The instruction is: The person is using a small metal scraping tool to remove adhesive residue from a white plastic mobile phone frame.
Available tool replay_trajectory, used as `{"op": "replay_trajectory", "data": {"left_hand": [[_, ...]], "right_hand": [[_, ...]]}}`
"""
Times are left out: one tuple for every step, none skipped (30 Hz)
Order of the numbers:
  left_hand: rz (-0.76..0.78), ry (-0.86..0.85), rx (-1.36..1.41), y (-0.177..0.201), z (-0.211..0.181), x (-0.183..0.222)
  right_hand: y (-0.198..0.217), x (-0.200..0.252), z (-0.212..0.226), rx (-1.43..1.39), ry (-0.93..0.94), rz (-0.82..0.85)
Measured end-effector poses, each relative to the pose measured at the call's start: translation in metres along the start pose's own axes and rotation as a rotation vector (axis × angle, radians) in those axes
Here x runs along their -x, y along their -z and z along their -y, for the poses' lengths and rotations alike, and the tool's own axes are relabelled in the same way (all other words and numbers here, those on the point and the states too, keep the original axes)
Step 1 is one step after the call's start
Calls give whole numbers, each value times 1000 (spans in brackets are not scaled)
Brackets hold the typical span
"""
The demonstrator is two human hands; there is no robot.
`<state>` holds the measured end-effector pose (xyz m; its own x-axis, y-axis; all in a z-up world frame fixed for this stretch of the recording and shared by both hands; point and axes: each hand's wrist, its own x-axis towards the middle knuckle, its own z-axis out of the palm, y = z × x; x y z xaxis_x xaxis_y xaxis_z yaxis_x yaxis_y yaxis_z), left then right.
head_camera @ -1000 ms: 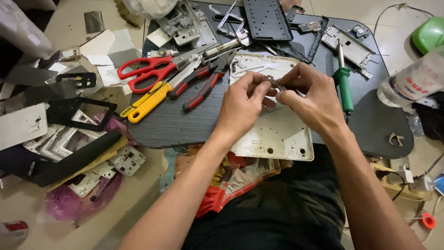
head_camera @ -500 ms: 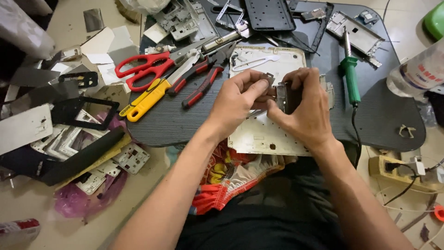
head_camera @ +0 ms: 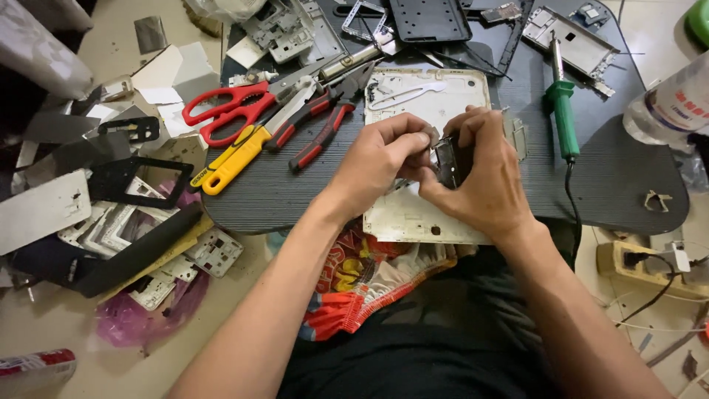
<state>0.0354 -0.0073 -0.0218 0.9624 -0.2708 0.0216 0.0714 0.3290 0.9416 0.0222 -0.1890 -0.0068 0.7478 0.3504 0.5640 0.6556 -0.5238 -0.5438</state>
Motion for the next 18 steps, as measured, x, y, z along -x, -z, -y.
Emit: {"op": "replay_trajectory", "data": {"left_hand": [[0, 1, -1, -1, -2, 1], [2, -9, -18, -2, -3, 2], [3, -18, -35, -2, -5, 3], [2, -17, -35, -3, -5, 4], [10, -27, -68, -4, -6, 5], [17, -37, -102, -5, -7, 6], [17, -37, -102, -6, -9, 7], [15, -40, -103, -6, -11, 9], [14, -42, -104, -7, -14, 10], [14, -41, -104, -6, -16, 12], [72, -59, -84, -4, -19, 13], [130, -76, -63, -2, -22, 15], [130, -76, -63, -2, -22, 15], [126, -82, -61, -2, -21, 14], [121, -89, -59, -2, -21, 14], [121, -89, -59, 0, -19, 13], [129, -76, 20, 2, -17, 12], [136, -63, 98, 3, -15, 11]], "right_hand": [[0, 0, -1, -1, 0, 0], [0, 0, -2, 5, 22, -15], [0, 1, -2, 10, 43, -28], [-2, 2, -5, 10, 43, -27], [-3, 3, -7, 16, 72, -46], [-4, 4, -10, 23, 101, -64], [-4, 3, -7, 22, 101, -64], [-4, 2, -5, 29, 116, -71], [-3, 1, -3, 36, 129, -77], [-3, 1, 1, 36, 128, -77], [-3, 0, 5, 81, 158, -69], [-2, 0, 9, 126, 187, -61], [-2, 0, 10, 126, 187, -61], [-2, -1, 11, 118, 196, -69], [-2, -1, 12, 110, 205, -76], [-2, -1, 12, 110, 205, -76], [-2, -1, 12, 116, 193, -75], [-1, -1, 12, 122, 181, -73]]}}
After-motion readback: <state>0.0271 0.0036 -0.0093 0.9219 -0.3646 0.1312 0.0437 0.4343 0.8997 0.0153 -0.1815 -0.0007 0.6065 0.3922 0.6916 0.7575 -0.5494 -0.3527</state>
